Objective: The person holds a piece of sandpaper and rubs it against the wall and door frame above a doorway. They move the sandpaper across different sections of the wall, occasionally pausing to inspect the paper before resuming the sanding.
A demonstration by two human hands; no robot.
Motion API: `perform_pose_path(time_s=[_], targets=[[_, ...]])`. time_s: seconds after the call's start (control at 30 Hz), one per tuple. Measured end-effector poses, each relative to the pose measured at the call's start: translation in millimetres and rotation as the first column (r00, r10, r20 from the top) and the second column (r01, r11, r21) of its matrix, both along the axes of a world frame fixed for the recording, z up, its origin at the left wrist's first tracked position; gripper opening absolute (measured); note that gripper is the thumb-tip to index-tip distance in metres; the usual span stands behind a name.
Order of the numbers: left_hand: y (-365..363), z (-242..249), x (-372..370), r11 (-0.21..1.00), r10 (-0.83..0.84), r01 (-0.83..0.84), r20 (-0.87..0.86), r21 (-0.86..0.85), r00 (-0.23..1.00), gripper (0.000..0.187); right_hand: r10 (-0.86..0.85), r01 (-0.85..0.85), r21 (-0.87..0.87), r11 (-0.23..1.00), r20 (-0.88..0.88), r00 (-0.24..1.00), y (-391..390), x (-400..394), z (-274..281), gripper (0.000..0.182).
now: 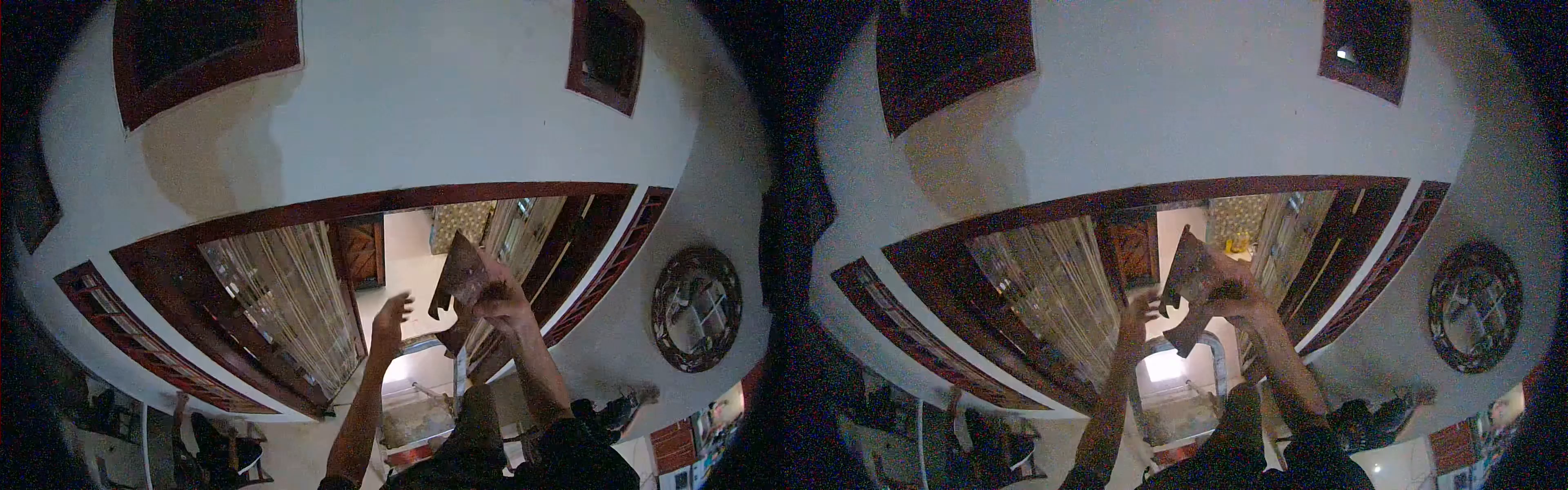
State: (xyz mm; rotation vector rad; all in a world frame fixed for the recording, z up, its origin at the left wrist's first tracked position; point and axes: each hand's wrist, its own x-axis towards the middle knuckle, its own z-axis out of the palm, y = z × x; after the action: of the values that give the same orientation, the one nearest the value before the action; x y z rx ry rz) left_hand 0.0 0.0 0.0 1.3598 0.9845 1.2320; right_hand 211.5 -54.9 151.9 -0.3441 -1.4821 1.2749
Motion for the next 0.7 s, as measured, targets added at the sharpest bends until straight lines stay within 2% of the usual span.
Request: perform_pose_path(time_s=[0.03,0.07,0.1,0.17,0.2,0.23,0.3,0.37,0.43,0.5,0.57,0.63,0.7], targets=[[-12.9,38.8,3.0,0.990,-0.137,0.137,0.216,0.014,0.967,0.057,0.065,-0.069,-0.069,0.995,-0.062,0.996,-7.0,-2.9,4.8,0.090],[-25.0,72.8,6.0,0.960,-0.281,0.269,0.356,0.084,0.891,0.056,0.123,-0.140,-0.133,0.981,-0.129,0.984,-11.0,-3.3,5.9,0.091],[-43.7,101.7,31.9,0.957,-0.282,0.287,0.351,0.040,0.893,0.055,0.121,-0.131,-0.178,0.975,-0.066,0.990,-11.0,15.4,7.0,0.091],[-49.2,134.9,22.3,0.917,-0.383,0.397,0.361,0.036,0.850,0.050,0.136,-0.137,-0.198,0.971,-0.015,0.991,-3.9,16.3,-2.9,0.091],[-48.8,148.3,18.9,0.917,-0.385,0.396,0.363,0.046,0.849,0.050,0.137,-0.137,-0.191,0.972,-0.009,0.990,5.3,21.4,-7.2,0.091],[-50.8,158.1,12.9,0.915,-0.385,0.404,0.294,-0.005,0.875,0.046,0.156,-0.156,-0.195,0.968,-0.016,0.988,12.8,25.6,-14.7,0.090],[-49.9,169.3,5.9,0.910,-0.387,0.410,0.231,-0.060,0.893,0.043,0.171,-0.172,-0.207,0.963,-0.020,0.985,14.4,30.2,-15.7,0.090],[-45.9,175.8,1.5,0.922,-0.361,0.377,0.151,-0.092,0.920,0.034,0.027,-0.002,-0.216,0.976,0.109,0.994,9.0,30.0,-1.4,0.091],[-40.3,174.7,3.0,0.926,-0.358,0.372,0.170,-0.060,0.918,0.028,0.057,-0.034,-0.188,0.982,0.118,0.991,13.5,35.5,-6.2,0.092],[-39.3,180.9,6.1,0.865,-0.439,0.501,0.425,-0.037,0.791,0.026,0.091,-0.071,-0.157,0.985,0.124,0.988,19.9,40.1,-11.2,0.092],[-34.4,177.8,4.2,0.832,-0.474,0.549,0.418,-0.076,0.775,0.030,0.105,-0.078,-0.151,0.986,0.182,0.978,24.4,43.6,-14.4,0.093],[-30.1,177.2,8.1,0.851,-0.480,0.517,0.262,-0.092,0.837,0.032,0.078,-0.050,-0.158,0.986,0.178,0.981,18.2,38.4,-2.3,0.090],[-27.1,178.3,9.3,0.833,-0.505,0.543,0.255,-0.107,0.825,0.040,0.045,-0.016,-0.167,0.986,0.175,0.984,13.3,38.2,5.1,0.086]])
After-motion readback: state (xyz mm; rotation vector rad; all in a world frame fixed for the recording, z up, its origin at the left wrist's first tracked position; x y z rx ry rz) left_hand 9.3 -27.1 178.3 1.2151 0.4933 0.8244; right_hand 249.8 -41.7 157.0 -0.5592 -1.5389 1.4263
